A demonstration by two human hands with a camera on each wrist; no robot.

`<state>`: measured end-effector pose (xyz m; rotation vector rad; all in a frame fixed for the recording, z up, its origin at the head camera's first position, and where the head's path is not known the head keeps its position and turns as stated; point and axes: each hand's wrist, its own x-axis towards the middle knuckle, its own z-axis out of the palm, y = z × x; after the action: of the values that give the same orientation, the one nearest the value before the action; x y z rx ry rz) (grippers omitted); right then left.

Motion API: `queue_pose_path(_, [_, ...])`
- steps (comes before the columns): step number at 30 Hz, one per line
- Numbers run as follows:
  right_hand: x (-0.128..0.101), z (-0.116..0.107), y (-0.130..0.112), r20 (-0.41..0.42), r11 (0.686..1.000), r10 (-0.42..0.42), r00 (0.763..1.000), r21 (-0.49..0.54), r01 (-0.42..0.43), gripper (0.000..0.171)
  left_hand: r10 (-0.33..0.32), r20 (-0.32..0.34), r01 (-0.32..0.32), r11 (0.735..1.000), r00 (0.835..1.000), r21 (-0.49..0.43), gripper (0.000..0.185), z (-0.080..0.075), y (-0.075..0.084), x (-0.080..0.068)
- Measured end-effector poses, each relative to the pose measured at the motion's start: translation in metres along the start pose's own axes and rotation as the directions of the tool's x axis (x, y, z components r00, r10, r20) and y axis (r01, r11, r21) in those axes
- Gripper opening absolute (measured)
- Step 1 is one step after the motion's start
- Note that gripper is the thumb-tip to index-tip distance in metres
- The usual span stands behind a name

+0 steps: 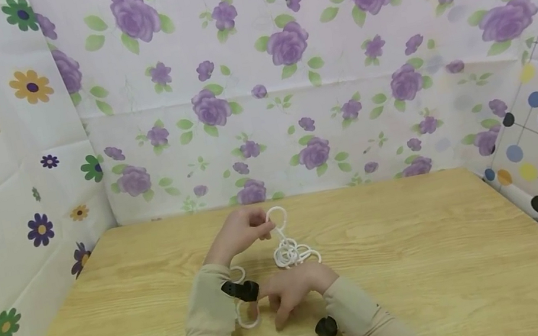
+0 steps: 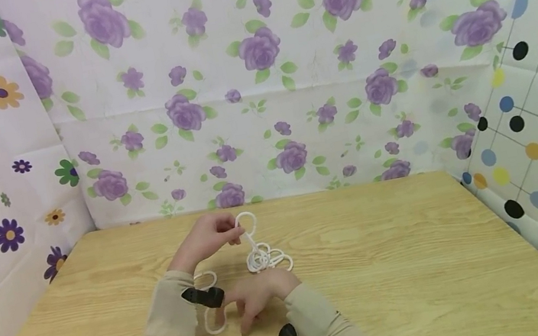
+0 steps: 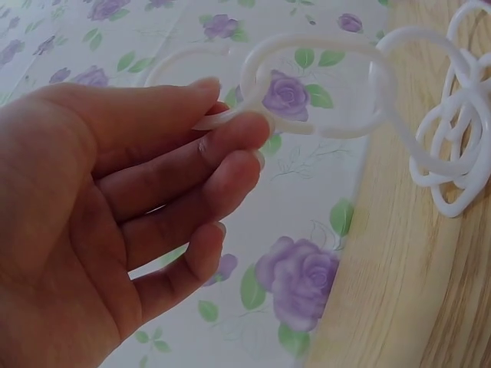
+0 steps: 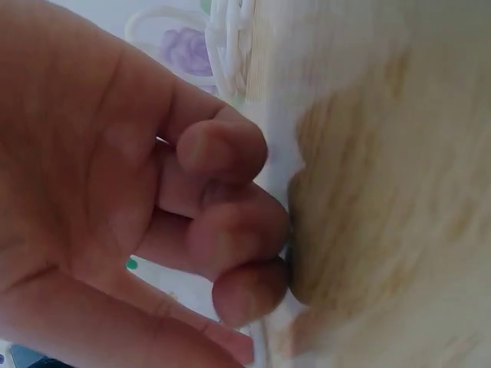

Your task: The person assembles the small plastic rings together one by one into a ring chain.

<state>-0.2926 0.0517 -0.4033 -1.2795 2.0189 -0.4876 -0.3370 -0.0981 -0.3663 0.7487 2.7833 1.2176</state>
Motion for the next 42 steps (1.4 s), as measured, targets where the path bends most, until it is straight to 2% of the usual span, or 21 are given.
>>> queue_pose_path(5, [0.000,0.000,-0.003,0.019,0.995,0.045,0.999,-0.092,-0.043,0.013,0.004,-0.004,-0.004,1.000,1.000,0.005,0.020,0.000,-0.002,-0.001])
queue_pose_path(10, [-0.001,-0.001,-0.002,0.024,0.989,0.033,0.999,-0.143,-0.029,0.008,-0.004,-0.006,0.004,1.000,1.000,0.010,0.020,0.000,-0.002,-0.001])
queue_pose_path(14, [-0.008,-0.005,0.000,-0.054,0.983,-0.044,0.998,-0.180,0.034,0.003,-0.019,0.004,0.019,1.000,1.000,0.008,0.018,0.000,0.000,-0.001])
queue_pose_path(18, [-0.019,-0.013,0.001,-0.185,0.974,-0.121,0.975,-0.210,0.081,0.007,-0.017,0.010,0.017,1.000,1.000,0.016,0.017,0.000,0.000,-0.001])
queue_pose_path(24, [-0.036,-0.024,0.008,-0.332,0.988,-0.130,0.934,-0.125,0.093,0.010,-0.022,0.016,0.022,1.000,1.000,0.020,0.019,-0.001,0.002,-0.001])
queue_pose_path(28, [-0.045,-0.029,0.015,-0.398,0.992,-0.129,0.908,-0.046,0.120,0.010,-0.026,0.018,0.026,0.999,0.999,0.024,0.019,-0.002,0.004,-0.002])
queue_pose_path(33, [-0.054,-0.034,0.023,-0.462,0.992,-0.119,0.879,-0.009,0.130,0.011,-0.032,0.022,0.031,0.999,0.999,0.027,0.019,-0.002,0.004,-0.002])
queue_pose_path(42, [-0.067,-0.037,0.034,-0.523,0.991,0.009,0.852,0.120,0.063,0.014,-0.019,0.065,0.017,1.000,0.998,0.021,0.018,0.002,0.003,0.000])
